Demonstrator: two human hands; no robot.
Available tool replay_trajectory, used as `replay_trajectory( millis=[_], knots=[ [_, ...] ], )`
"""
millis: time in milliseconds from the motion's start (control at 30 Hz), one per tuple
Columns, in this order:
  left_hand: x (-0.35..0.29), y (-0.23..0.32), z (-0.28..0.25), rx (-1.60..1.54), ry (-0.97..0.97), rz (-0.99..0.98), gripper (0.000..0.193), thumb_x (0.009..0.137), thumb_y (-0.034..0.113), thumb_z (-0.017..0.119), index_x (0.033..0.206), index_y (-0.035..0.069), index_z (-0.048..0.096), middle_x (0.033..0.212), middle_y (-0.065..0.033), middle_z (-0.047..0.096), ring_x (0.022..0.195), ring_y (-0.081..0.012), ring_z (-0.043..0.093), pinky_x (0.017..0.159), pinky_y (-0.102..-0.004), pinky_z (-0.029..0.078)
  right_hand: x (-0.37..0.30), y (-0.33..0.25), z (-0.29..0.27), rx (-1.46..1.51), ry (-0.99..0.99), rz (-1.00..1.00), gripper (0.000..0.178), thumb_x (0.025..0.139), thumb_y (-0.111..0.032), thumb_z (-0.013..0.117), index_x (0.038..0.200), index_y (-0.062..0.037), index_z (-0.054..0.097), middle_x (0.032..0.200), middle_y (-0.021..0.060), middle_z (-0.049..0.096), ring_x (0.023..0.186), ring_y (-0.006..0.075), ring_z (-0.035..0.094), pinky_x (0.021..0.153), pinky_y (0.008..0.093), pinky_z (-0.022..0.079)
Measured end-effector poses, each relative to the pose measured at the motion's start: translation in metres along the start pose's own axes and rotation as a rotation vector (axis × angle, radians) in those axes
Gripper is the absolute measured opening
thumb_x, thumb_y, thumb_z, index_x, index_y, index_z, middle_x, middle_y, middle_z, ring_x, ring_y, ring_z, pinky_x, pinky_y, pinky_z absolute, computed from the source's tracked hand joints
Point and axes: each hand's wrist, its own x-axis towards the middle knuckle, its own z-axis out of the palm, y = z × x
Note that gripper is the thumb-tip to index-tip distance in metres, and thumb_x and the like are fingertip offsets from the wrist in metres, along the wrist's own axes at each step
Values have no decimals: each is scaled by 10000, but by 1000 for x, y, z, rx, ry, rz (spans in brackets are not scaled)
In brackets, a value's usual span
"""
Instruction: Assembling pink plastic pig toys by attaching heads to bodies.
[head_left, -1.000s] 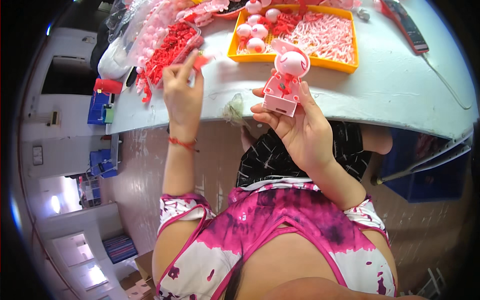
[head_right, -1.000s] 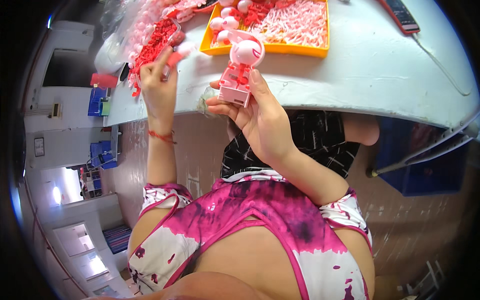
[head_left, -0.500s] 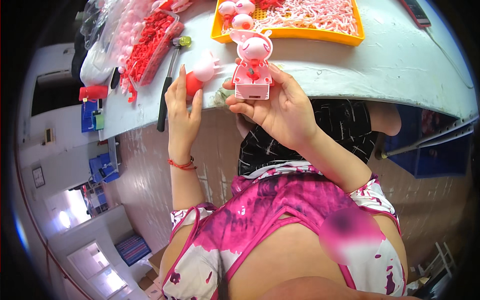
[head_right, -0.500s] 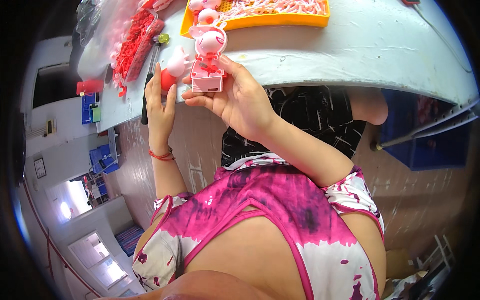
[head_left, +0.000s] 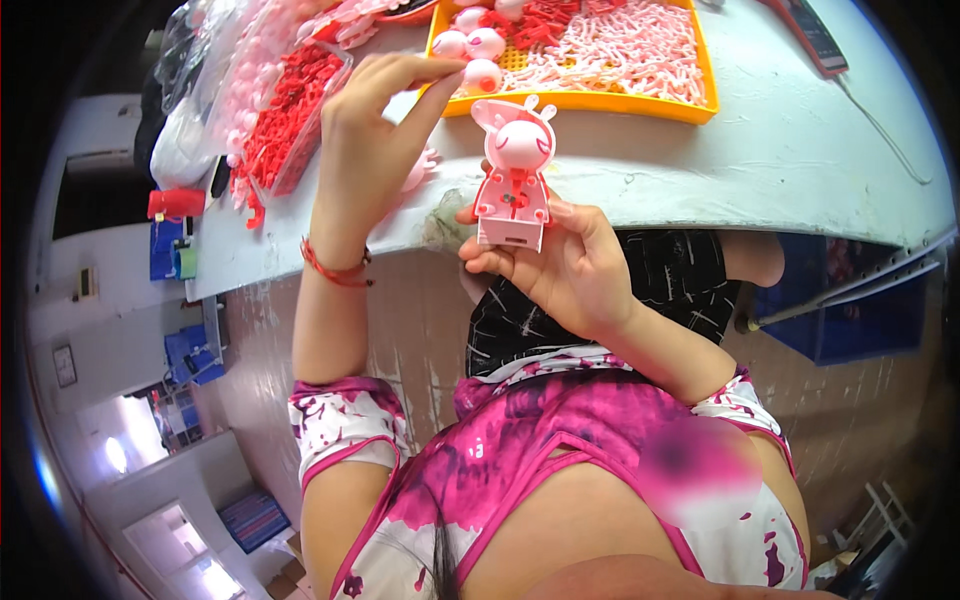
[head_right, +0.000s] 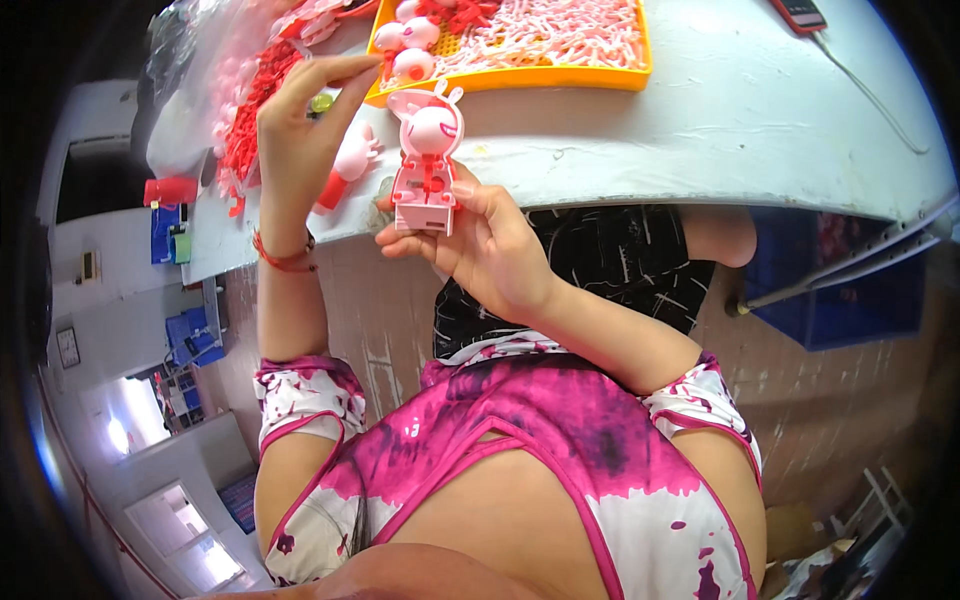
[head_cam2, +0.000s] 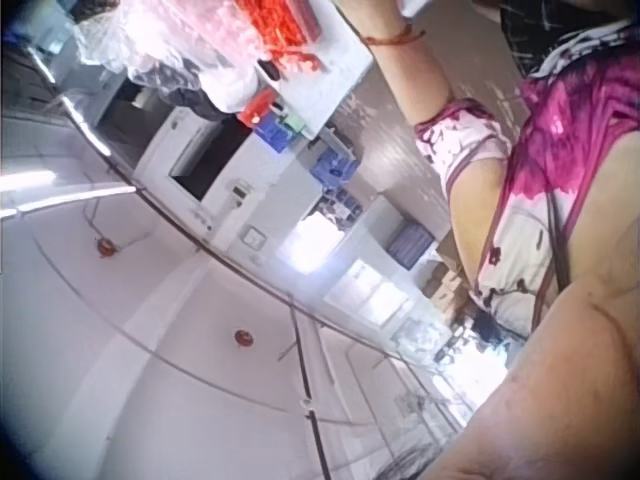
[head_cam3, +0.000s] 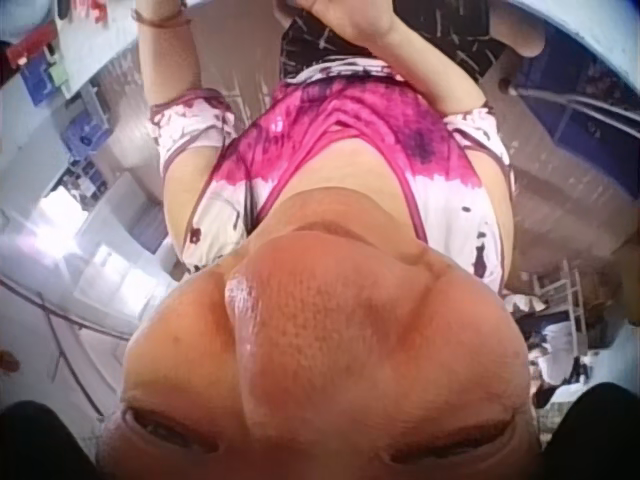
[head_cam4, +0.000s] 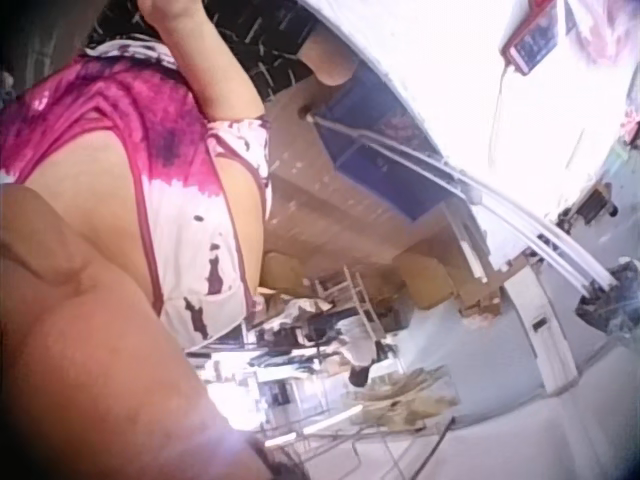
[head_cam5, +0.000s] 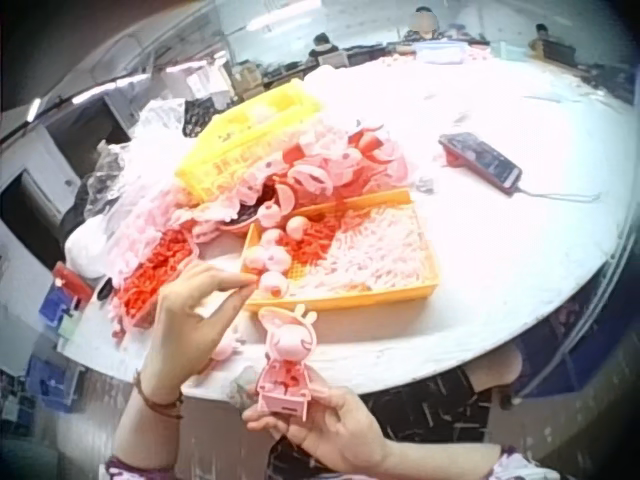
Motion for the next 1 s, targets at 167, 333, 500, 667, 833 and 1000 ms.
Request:
replay_trajectory(
  millis=[167, 333, 500, 667, 833, 1000],
  knots=[
    [52, -1, 21, -19, -346, 67, 181, 794, 116, 692, 947, 21, 689, 894, -73, 679, 770, -131, 608, 709, -267, 478, -17, -8, 1, -45, 25, -96, 462, 957, -246, 294, 1353, -6, 276, 1222, 237, 513, 1024, 316, 587, 926, 421, 455],
    [69, -4, 41, 147, -573, 26, 202, 780, 146, 704, 902, -11, 673, 802, -86, 667, 680, -130, 590, 649, -264, 472, -25, -19, 5, -109, 21, -166, 449, 960, -238, 302, 1336, 6, 285, 1217, 248, 507, 1022, 310, 589, 918, 419, 460],
    [61, -11, 43, -9, -469, -144, 198, 788, 156, 709, 892, -7, 668, 757, -73, 641, 694, -113, 592, 663, -232, 472, -19, -24, -3, -75, 48, -163, 438, 959, -232, 300, 1334, -5, 292, 1208, 234, 516, 1029, 314, 587, 921, 420, 458],
    [57, -10, 47, 16, -370, -19, 207, 804, 154, 695, 931, -5, 658, 808, -77, 650, 750, -141, 608, 681, -272, 479, -14, -25, -7, -68, 66, -128, 436, 960, -237, 301, 1334, -13, 301, 1196, 220, 526, 1035, 314, 583, 922, 421, 456],
    [56, -7, 43, 256, -416, 140, 202, 797, 141, 690, 917, -14, 645, 841, -96, 642, 783, -180, 622, 717, -305, 489, -15, -27, -7, -58, 65, -132, 430, 962, -232, 294, 1330, -11, 308, 1191, 210, 526, 1030, 309, 584, 921, 421, 456],
    [56, -2, 43, 124, -452, -9, 180, 779, 108, 698, 885, -22, 635, 829, -99, 637, 757, -170, 622, 709, -290, 490, -16, -29, -6, -68, 72, -137, 423, 965, -228, 291, 1327, -10, 311, 1181, 194, 524, 1024, 308, 586, 915, 420, 458]
  ],
)
